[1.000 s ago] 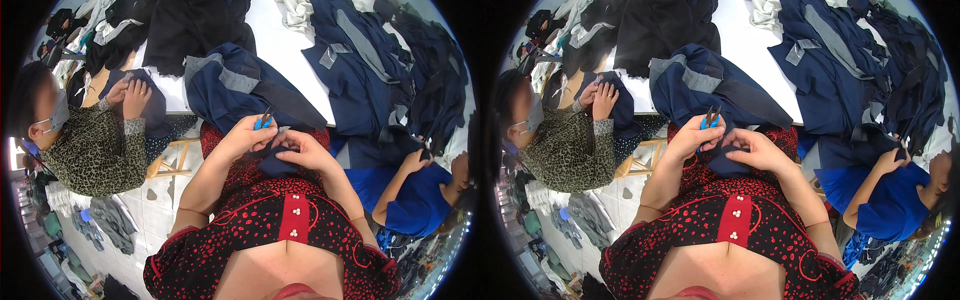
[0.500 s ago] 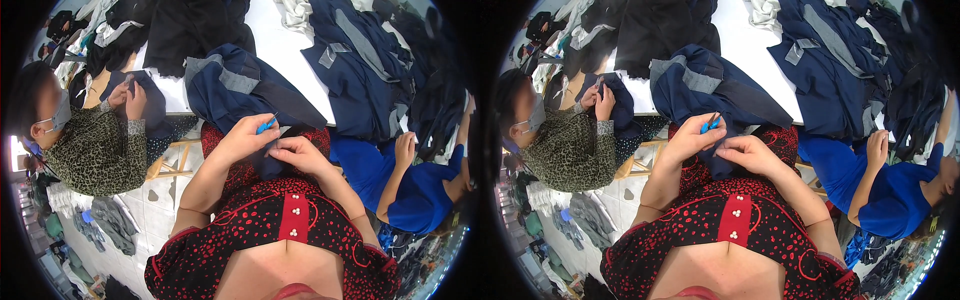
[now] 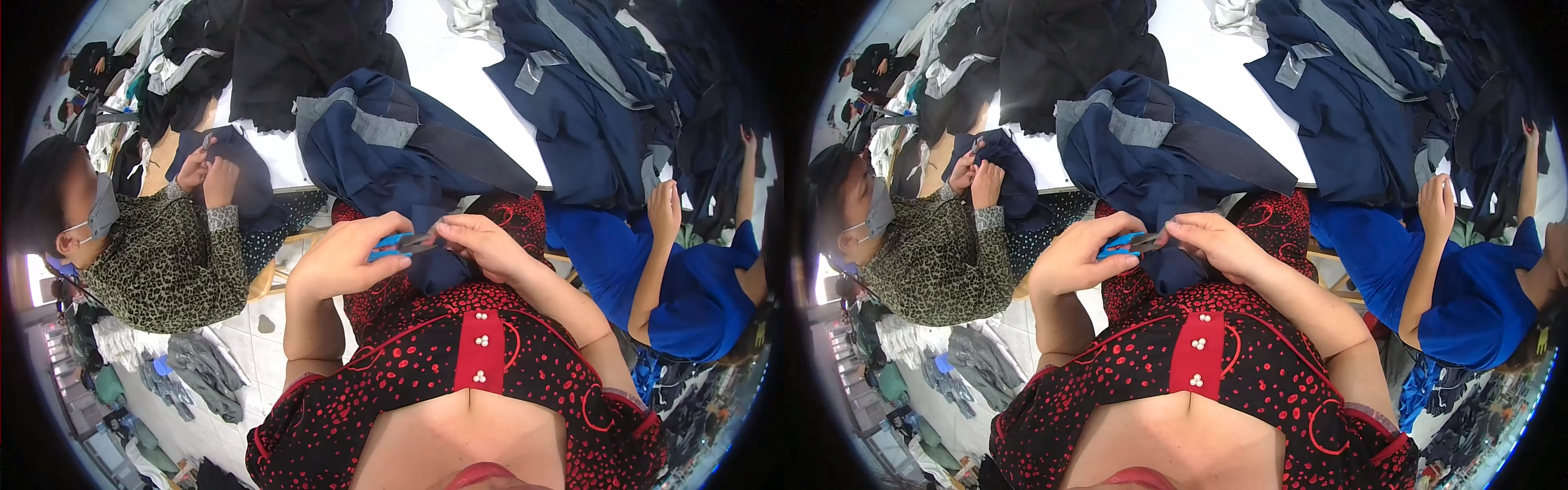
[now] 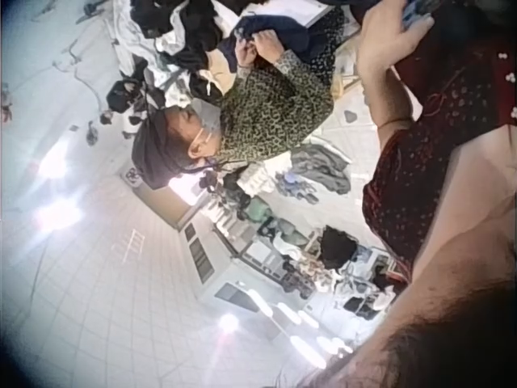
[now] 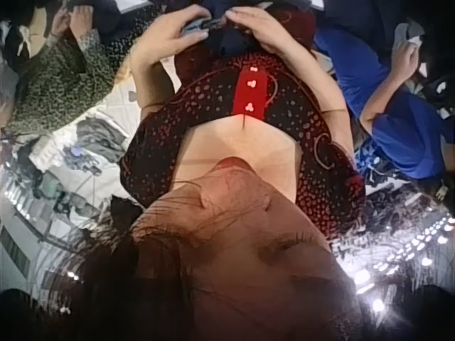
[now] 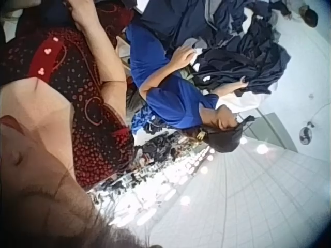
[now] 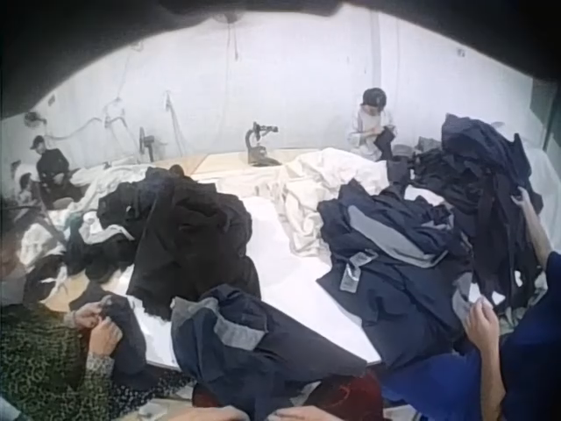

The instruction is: Trimming excess threads and small fabric pieces from garment panels using hand-held thread snips.

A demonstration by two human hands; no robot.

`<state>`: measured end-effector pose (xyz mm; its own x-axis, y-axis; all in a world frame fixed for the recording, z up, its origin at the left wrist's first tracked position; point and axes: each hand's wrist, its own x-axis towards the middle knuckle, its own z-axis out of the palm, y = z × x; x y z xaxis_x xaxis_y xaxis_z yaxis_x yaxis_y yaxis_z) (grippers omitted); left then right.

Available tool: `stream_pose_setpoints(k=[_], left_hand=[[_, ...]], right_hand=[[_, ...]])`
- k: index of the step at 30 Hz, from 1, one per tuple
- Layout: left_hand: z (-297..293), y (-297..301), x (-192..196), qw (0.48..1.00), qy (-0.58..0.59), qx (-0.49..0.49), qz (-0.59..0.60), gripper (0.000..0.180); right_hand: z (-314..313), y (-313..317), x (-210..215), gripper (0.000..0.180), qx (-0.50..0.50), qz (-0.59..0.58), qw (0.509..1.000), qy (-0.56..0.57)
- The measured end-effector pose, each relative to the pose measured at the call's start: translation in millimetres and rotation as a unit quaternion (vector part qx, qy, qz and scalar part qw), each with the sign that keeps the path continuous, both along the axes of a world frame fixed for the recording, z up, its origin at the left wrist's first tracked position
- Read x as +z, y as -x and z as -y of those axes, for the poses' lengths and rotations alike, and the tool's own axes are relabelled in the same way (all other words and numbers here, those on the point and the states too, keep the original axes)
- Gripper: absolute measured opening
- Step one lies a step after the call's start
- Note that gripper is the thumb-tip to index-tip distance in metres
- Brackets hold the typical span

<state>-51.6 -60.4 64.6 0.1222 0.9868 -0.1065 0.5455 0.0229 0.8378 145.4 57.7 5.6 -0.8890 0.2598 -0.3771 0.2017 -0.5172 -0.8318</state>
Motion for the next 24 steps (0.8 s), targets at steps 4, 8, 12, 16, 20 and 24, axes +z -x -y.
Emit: stream_pose_setpoints(k=[4, 8, 12, 16, 20, 24], left_hand=[[-1, 3, 9, 0.996, 0.084, 0.008, 0.007, 0.032], [-5, 0, 7, 0.995, 0.075, -0.007, -0.064, 0.031], [-9, -2, 6, 0.993, 0.06, -0.03, -0.098, 0.03], [-11, -5, 7, 0.992, 0.053, -0.021, -0.11, 0.028], [-12, -8, 7, 0.991, 0.062, -0.013, -0.12, 0.027], [-14, -12, 4, 0.992, 0.047, -0.011, -0.12, 0.026]], right_hand=[[2, 4, 5, 0.034, 0.019, 0.009, 1.0, 0.002], [3, 5, 7, 0.034, 0.023, 0.01, 0.999, -0.023], [0, 5, 9, 0.034, 0.04, 0.019, 0.998, -0.041], [0, 6, 7, 0.034, 0.036, 0.015, 0.998, -0.055], [0, 6, 3, 0.034, 0.038, 0.01, 0.997, -0.071], [3, 5, -6, 0.033, 0.018, 0.011, 0.998, -0.061]])
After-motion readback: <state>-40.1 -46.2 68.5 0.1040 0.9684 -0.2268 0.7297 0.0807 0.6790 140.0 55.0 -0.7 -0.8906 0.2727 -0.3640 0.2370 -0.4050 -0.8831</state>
